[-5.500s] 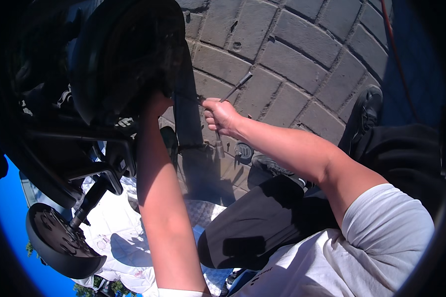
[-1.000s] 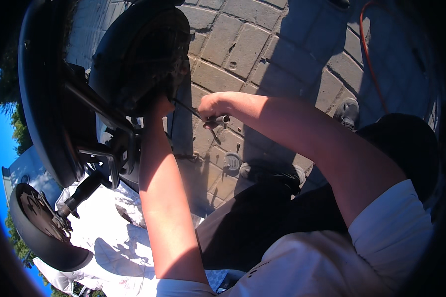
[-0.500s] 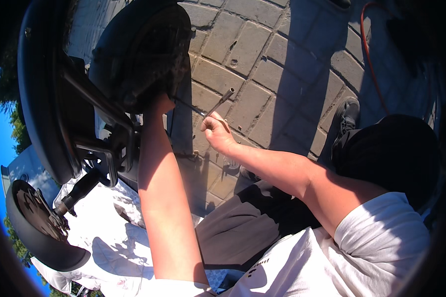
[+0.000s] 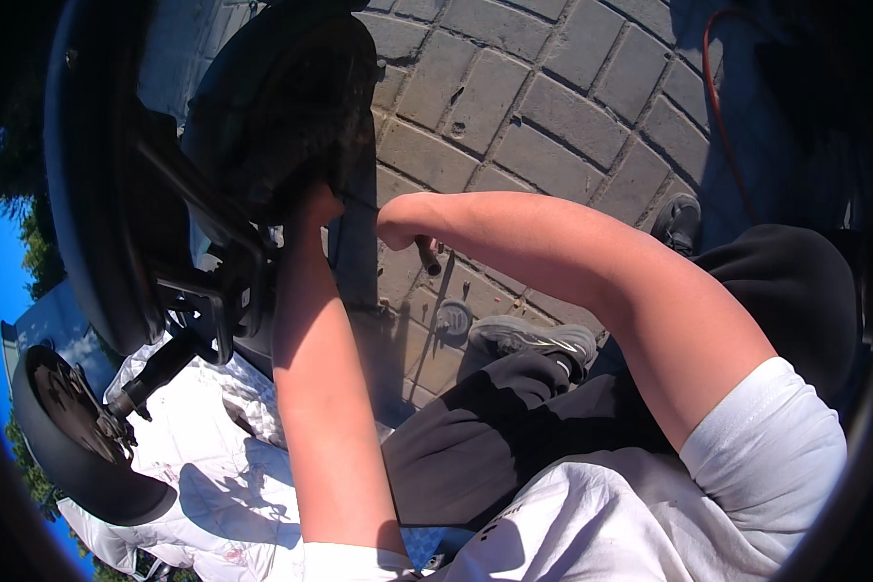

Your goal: The person removes the rear wheel of a scooter, then uses a tire lever to pry the tire off the rim. They continue to work on the tire and rim, manipulating the tire bead with the lever.

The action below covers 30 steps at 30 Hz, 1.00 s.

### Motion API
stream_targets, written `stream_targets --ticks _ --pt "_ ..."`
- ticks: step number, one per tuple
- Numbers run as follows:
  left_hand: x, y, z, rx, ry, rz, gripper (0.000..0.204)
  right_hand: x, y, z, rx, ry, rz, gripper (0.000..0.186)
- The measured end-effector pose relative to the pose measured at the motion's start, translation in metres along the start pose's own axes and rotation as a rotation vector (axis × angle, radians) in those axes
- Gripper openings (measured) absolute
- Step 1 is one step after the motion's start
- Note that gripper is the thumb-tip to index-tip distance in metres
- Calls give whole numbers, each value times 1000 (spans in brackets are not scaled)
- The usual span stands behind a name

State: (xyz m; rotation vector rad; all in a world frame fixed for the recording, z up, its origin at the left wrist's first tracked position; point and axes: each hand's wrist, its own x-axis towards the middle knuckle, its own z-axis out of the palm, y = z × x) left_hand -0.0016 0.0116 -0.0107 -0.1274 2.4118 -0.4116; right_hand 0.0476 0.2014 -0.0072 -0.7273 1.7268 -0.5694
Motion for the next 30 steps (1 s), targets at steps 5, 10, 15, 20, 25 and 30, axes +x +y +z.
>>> stream_targets --ticks 5,10,15,20,25,30 --pt "-5 1 -2 34 -31 58 92 -5 -1 36 1215 306 168 11" --pt "-5 -1 4 -9 73 56 93 2 -18 110 1581 843 -20 13" --pt "2 -3 7 -16 -10 51 93 8 28 124 676 1035 -321 16" --pt "-1 -4 11 -39 83 94 92 1 46 78 -58 618 -262 18" --pt "-6 1 3 -16 73 48 93 -9 18 22 -115 208 -75 15" --pt "-3 2 0 57 5 19 93 -9 30 17 1182 105 58 15"
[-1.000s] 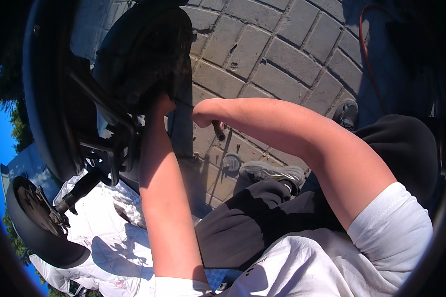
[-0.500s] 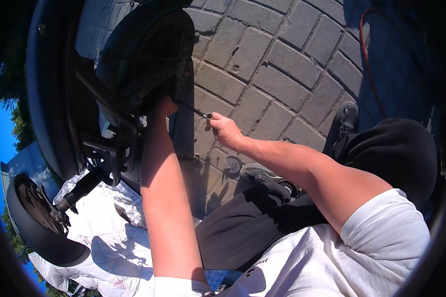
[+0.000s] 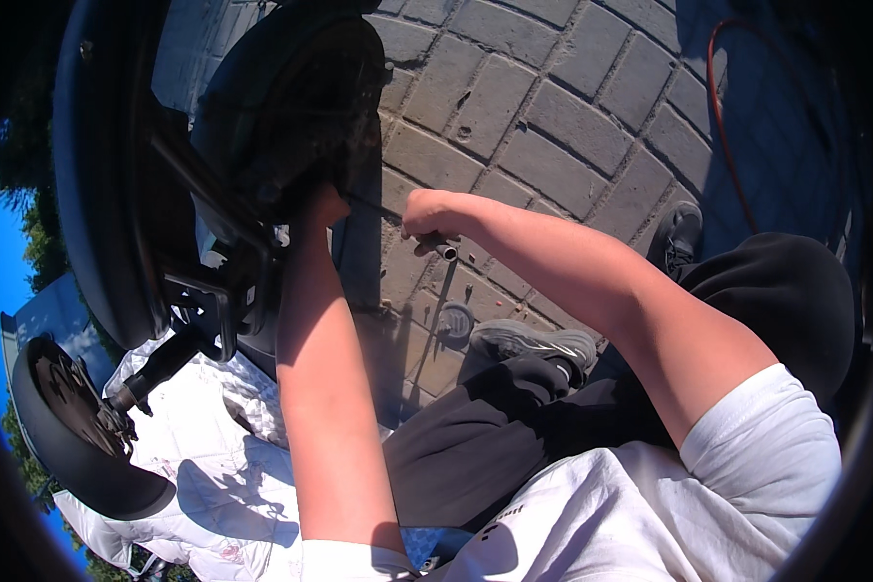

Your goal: The person removes the rear wheel of a scooter, then uses a tire lever to pry the tire off the rim. They continue to work on the tire and rim, manipulating the tire bead with the lever.

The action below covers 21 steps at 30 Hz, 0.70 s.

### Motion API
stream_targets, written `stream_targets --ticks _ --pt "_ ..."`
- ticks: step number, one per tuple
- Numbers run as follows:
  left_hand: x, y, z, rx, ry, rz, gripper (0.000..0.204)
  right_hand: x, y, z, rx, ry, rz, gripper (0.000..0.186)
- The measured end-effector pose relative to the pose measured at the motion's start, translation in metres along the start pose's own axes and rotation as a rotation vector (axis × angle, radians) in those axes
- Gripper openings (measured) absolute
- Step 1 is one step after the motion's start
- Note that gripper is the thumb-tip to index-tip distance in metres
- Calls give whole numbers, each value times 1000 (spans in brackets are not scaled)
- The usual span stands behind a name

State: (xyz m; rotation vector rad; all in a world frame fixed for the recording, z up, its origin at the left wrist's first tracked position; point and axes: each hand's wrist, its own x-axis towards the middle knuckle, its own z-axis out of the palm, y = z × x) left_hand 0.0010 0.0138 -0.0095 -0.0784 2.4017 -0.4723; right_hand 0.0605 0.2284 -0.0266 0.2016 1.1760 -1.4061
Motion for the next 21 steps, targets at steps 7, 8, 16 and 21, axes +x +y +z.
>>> stream_targets --ticks 7,8,16,21 --pt "2 -4 8 -64 49 42 96 -2 73 53 185 537 -609 24" --pt "2 -4 6 -87 19 40 97 0 79 51 179 471 -671 22" --pt "3 -7 4 -119 -28 97 94 8 73 1 -1269 466 -857 12" --pt "6 -8 4 -95 -73 49 96 -2 58 0 -1373 406 -709 16"
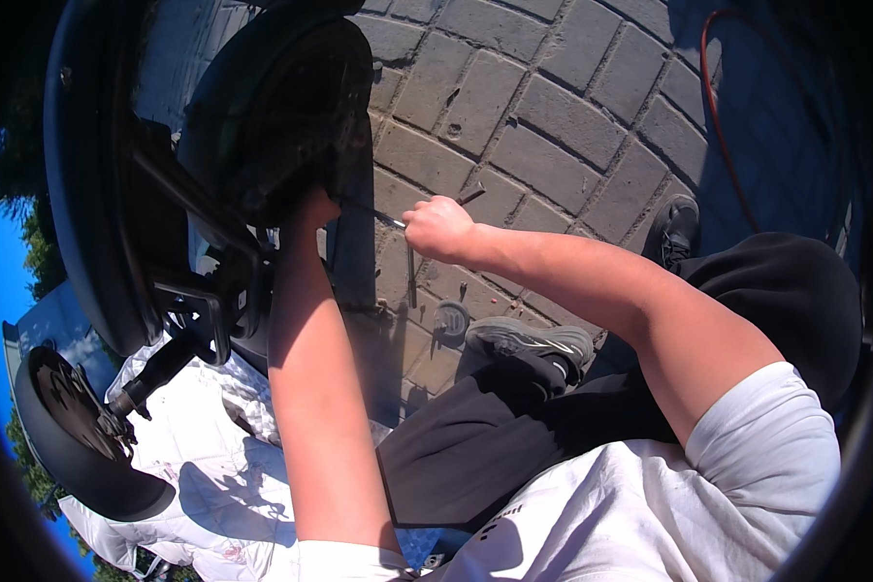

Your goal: The person removes the rear wheel of a scooter, then uses a tire lever to pry the tire off the rim. They continue to work on the tire and rim, manipulating the tire bead with the lever.

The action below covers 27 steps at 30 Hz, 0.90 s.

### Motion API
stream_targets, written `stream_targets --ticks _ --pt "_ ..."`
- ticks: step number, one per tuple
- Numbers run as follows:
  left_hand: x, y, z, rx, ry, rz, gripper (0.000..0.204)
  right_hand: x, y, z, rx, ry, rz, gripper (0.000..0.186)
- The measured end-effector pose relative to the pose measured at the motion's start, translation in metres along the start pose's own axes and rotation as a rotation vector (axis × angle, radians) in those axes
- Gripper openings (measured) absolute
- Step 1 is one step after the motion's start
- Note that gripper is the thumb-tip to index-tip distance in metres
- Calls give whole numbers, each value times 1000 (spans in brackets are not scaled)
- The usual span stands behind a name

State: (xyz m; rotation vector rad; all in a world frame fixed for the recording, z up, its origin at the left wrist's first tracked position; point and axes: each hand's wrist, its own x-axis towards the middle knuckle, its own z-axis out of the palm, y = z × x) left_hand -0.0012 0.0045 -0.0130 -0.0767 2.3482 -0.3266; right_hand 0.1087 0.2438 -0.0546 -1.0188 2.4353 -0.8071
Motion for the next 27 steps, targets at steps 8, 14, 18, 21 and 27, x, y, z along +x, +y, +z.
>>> stream_targets --ticks 8,14,18,21,27 --pt "-7 6 -8 21 6 -13 96 -29 50 -7 -24 -86 116 14" --pt "-10 8 -9 9 16 -25 99 -25 54 -21 -123 -39 240 18" --pt "-10 8 -12 20 -16 -30 98 35 16 -4 531 211 350 21" --pt "-9 7 -13 50 -68 -21 98 83 -4 11 1219 144 580 26" --pt "-18 8 -11 22 27 31 92 130 -20 21 2053 11 786 28"
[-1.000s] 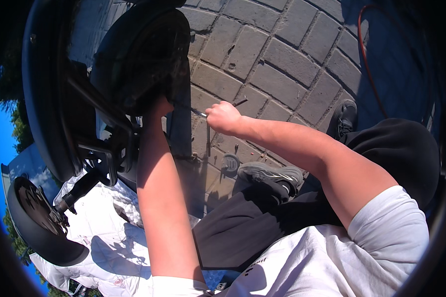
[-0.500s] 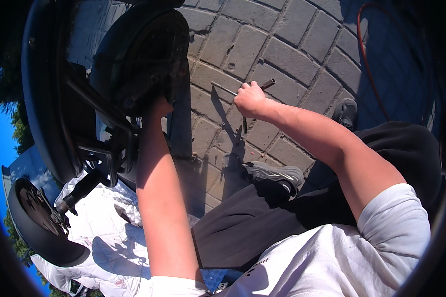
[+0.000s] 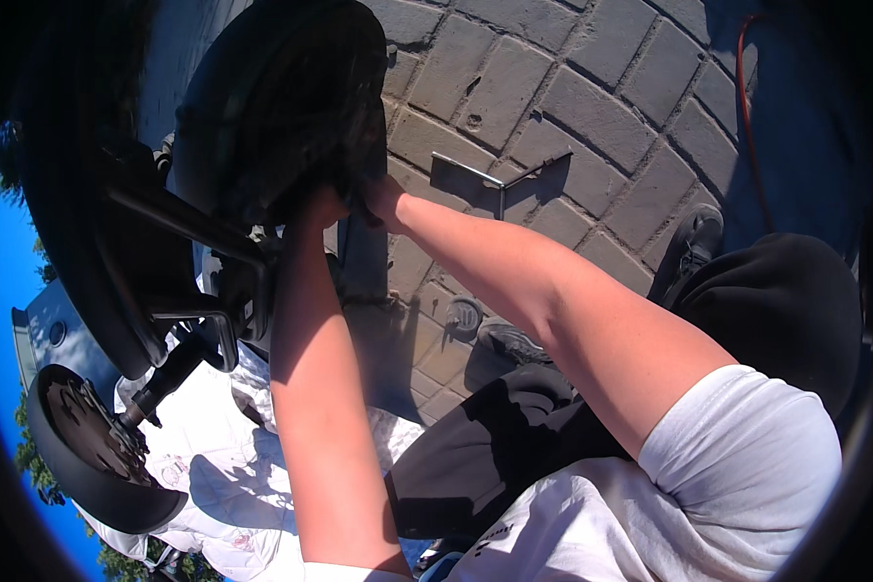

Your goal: The person removes the rear wheel of a scooter, then uses a tire lever to pry the tire off the rim. They continue to work on the tire and rim, manipulating the tire bead with the lever.

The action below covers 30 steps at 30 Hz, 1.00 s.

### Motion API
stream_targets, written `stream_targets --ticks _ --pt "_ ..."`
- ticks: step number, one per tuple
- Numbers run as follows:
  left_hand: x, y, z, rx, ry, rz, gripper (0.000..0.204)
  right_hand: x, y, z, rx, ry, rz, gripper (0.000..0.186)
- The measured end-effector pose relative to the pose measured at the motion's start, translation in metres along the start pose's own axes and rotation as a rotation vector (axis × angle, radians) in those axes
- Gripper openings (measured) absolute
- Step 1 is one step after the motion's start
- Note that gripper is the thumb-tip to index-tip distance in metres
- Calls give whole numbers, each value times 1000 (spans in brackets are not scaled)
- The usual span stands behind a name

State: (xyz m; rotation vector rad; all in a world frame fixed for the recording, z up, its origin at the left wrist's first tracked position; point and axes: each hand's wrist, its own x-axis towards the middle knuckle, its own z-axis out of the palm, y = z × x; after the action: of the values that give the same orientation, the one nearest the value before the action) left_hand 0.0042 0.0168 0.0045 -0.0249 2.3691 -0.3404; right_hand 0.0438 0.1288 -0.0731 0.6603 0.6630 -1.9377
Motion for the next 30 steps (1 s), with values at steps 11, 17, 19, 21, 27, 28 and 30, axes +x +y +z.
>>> stream_targets --ticks 11,17,19,21,27,28,30 --pt "-10 11 -20 -85 -20 32 90 20 17 6 39 37 -148 23" --pt "-1 -2 -15 -97 -111 32 86 11 15 0 82 -14 -100 10" --pt "1 -3 -14 -146 -155 42 84 11 15 -3 185 -112 -32 11" --pt "2 -4 -13 -158 -169 48 81 13 17 -3 164 -101 -19 11" --pt "4 -9 -9 -147 -141 44 65 21 22 5 -84 79 -237 11" --pt "6 -10 -9 -144 -149 56 64 21 22 4 -31 31 -208 11" --pt "7 -11 -7 -128 -142 43 61 19 21 1 72 -6 -120 11"
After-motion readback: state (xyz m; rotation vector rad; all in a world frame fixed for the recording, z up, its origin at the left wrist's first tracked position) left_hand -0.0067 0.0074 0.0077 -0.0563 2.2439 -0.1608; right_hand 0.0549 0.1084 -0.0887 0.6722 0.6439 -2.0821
